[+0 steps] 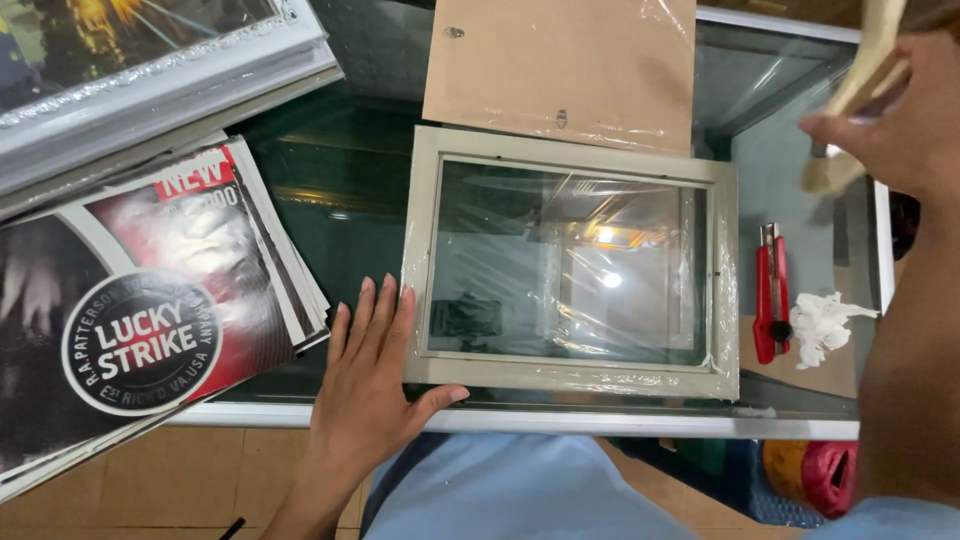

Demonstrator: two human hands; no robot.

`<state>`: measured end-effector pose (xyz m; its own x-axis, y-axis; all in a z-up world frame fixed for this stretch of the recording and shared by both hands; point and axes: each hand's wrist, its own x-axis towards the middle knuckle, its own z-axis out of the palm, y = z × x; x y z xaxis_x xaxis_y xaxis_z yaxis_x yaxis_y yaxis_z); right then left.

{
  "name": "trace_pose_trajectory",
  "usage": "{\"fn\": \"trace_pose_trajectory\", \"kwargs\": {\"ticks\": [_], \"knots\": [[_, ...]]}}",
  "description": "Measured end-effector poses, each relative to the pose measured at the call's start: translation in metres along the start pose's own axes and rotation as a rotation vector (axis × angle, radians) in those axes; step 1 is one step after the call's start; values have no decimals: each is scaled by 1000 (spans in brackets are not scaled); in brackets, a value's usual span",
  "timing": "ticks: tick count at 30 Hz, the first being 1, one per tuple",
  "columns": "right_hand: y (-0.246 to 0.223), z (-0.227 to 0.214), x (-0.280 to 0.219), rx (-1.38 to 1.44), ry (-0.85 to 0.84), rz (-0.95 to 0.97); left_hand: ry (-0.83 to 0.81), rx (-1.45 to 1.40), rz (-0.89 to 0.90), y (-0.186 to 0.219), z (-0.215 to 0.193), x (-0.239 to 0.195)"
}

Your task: Cleaning the glass of a picture frame and inserting a poster.

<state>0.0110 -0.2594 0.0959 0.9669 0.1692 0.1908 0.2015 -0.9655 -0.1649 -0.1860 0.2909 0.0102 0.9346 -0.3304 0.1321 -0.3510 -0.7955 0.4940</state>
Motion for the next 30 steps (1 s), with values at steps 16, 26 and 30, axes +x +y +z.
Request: {"fn": "trace_pose_trajectory", "kwargs": {"ticks": [16,26,30], "knots": [[-183,44,-7,605,-203,-512,16,76,-11,11,1,6],[-137,-47,-49,-302,-446,33,-47,95,-27,6,4,3],[-204,-29,-50,-8,-195,-234,-52,48,-67,8,-1,6]]}}
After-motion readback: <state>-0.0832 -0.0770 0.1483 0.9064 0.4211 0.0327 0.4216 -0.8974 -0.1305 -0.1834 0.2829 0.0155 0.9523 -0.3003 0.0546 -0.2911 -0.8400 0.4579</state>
